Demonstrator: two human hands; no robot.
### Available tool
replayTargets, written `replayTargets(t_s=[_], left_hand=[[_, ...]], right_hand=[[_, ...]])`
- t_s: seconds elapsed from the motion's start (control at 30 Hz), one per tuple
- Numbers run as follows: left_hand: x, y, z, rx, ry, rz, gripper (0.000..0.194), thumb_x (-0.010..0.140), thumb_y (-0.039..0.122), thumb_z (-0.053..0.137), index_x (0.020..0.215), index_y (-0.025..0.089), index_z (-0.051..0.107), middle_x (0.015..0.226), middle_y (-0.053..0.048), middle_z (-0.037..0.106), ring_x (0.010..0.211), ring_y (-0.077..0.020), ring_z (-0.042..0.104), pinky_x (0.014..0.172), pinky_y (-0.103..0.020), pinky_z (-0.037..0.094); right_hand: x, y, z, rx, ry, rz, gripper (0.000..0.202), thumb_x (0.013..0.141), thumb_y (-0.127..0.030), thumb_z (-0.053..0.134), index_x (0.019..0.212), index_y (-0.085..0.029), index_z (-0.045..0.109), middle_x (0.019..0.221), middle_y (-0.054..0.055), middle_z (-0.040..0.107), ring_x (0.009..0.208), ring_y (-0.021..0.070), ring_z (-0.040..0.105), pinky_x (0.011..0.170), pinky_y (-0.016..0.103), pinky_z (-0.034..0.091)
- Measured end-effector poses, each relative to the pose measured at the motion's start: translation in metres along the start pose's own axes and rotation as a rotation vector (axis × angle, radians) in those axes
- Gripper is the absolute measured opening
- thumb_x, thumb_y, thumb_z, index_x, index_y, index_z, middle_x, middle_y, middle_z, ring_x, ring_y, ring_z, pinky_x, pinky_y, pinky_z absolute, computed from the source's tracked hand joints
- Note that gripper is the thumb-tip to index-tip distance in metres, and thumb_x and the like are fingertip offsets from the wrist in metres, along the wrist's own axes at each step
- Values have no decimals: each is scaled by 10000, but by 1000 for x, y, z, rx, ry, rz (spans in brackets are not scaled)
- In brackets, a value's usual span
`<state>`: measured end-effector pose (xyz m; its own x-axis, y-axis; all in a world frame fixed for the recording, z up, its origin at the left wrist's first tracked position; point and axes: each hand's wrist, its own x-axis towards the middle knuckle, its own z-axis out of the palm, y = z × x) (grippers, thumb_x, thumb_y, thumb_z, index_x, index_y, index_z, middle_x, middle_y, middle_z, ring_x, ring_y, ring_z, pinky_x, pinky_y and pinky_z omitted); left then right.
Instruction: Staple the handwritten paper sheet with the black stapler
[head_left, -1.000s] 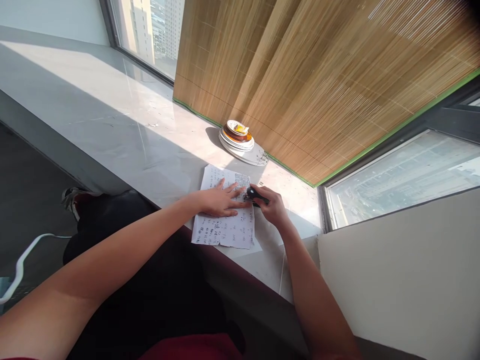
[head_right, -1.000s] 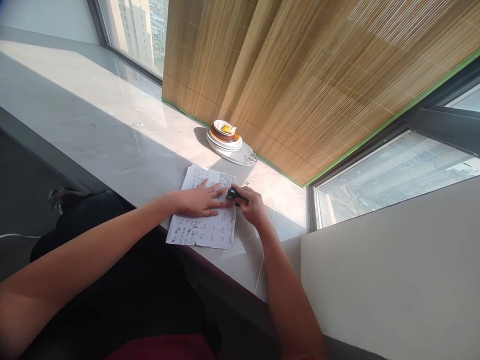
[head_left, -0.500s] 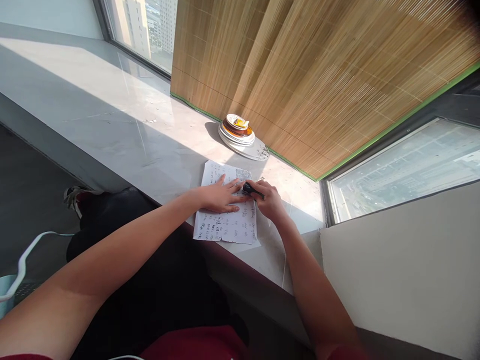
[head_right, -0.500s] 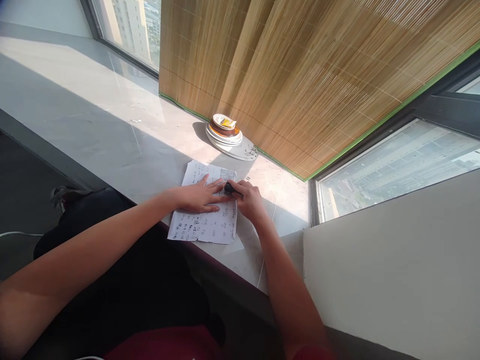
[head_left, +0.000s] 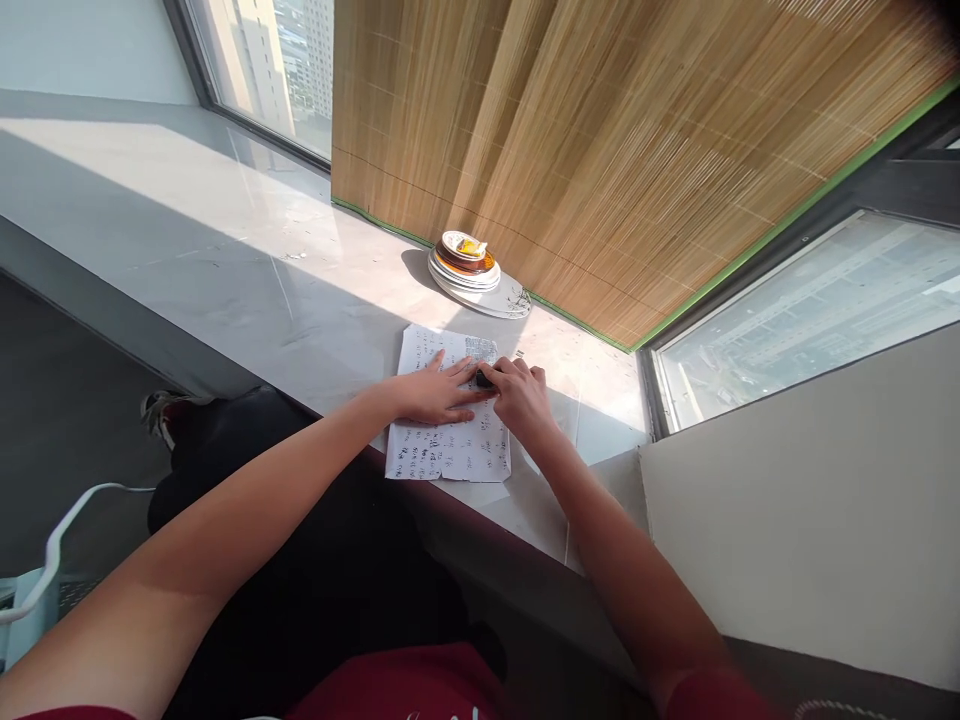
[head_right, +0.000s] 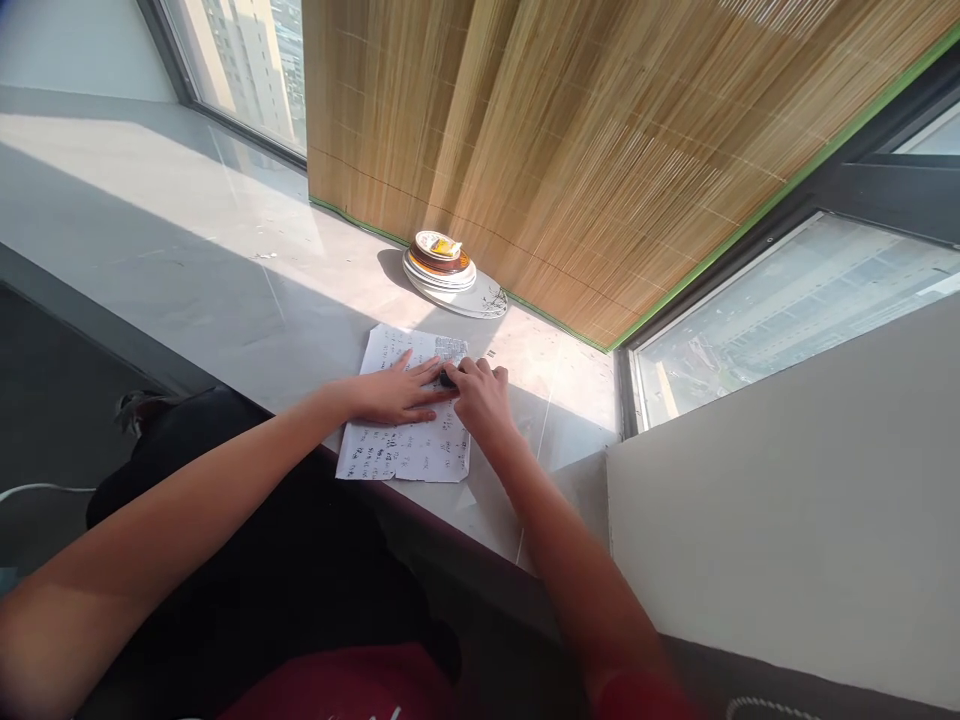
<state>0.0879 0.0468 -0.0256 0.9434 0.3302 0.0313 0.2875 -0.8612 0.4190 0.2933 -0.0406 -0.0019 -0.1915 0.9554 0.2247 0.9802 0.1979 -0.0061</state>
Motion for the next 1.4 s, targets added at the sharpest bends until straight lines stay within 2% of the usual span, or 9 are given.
replayTargets(t_s=[0.23,0.47,0.53,0.63,0.77,0.93,1.1,1.27,1.4], left_hand=[[-3,3,-10,46,-98,-30,599,1091,567,450,1678,497,350,1837,46,21,1694,-398,24,1309,-708,-78],[-5,-5,-16,-28,-106,-23,624,1068,650,459,1663,471,406,1838,14,97,1699,-377,24,1310,-699,-54],[-8,-16,-25,-107,11,-7,629,1063,673,456,1643,431,463,1820,-18,215,1692,-366,127,1327,-673,47],[-15,-35,-45,-286,440,-2,602,1085,645,410,1518,291,633,1659,-101,528,1568,-319,428,1302,-528,297],[-29,-53,-63,-539,976,-130,536,1085,587,402,1132,195,764,1232,-116,763,1078,-250,683,960,-387,543],[-35,-57,-63,-630,1058,-192,485,1065,513,407,938,200,754,1063,-90,779,868,-208,633,748,-336,482],[-31,-51,-60,-654,1048,-148,514,1073,533,398,919,197,755,1034,-88,774,842,-198,625,737,-333,464],[-31,-51,-62,-713,1072,-147,522,1057,554,423,873,194,753,1003,-92,777,813,-195,609,709,-327,450],[-30,-53,-63,-788,1129,-139,536,1029,600,477,840,188,762,970,-103,775,783,-192,593,680,-324,438]], right_hand=[[-6,47,-10,246,-17,26,510,941,-153,641,1429,-300,609,1284,55,747,1133,272,658,877,358,487],[-9,64,-26,68,-27,479,321,863,-104,638,1170,-191,677,1082,116,773,958,285,701,718,324,438],[-8,53,-34,19,96,551,266,881,-117,625,1138,-175,660,1067,134,759,961,289,692,709,323,421],[1,19,-40,121,265,493,251,914,-165,639,1164,-191,630,1101,123,750,974,274,682,725,317,418],[28,-51,-26,379,185,302,173,907,-236,694,1053,-224,603,1024,79,749,914,248,673,717,303,404],[52,-96,4,423,132,230,159,870,-210,687,928,-235,540,976,58,729,869,239,659,674,295,366],[20,-65,8,436,101,298,159,897,-245,668,1020,-240,567,992,66,735,866,246,674,670,296,402],[-27,2,7,602,135,461,446,907,-611,701,1141,-241,617,993,81,753,876,278,703,695,346,512],[-19,51,13,569,295,443,574,1062,-672,320,1206,-223,648,1210,145,741,1096,312,711,876,456,588]])
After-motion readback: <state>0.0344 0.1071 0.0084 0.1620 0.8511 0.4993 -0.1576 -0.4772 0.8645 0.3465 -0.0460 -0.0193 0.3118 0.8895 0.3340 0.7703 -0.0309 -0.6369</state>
